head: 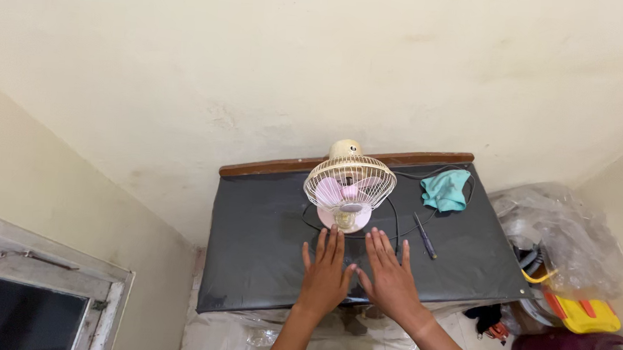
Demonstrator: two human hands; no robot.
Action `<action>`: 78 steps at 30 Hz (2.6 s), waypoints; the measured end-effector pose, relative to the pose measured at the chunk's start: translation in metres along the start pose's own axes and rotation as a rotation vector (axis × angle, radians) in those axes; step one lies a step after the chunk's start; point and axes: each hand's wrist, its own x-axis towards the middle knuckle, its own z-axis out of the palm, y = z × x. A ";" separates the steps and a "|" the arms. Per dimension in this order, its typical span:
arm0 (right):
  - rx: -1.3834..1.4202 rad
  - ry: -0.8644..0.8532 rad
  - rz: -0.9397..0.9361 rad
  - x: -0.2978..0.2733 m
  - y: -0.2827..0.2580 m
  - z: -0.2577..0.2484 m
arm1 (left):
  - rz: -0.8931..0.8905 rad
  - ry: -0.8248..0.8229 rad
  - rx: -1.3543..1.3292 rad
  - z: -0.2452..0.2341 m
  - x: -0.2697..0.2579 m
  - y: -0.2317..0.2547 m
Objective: The person disassembles a small electric fan on a table. They use a screwdriver to remove screws from the fan's rear housing, then detach the motor housing and place it aside. The person continues to remove additional screws from the fan's central hub area, loosening components while keeping the fan base on the table.
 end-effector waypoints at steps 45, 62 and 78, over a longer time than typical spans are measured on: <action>0.001 0.015 -0.009 0.002 -0.010 0.003 | 0.003 -0.023 0.004 -0.006 0.001 -0.005; 0.023 0.012 -0.012 0.005 -0.014 0.005 | -0.011 -0.044 -0.022 -0.008 0.000 -0.010; 0.019 0.012 -0.015 0.009 -0.008 0.011 | 0.006 -0.011 -0.012 0.002 0.005 -0.017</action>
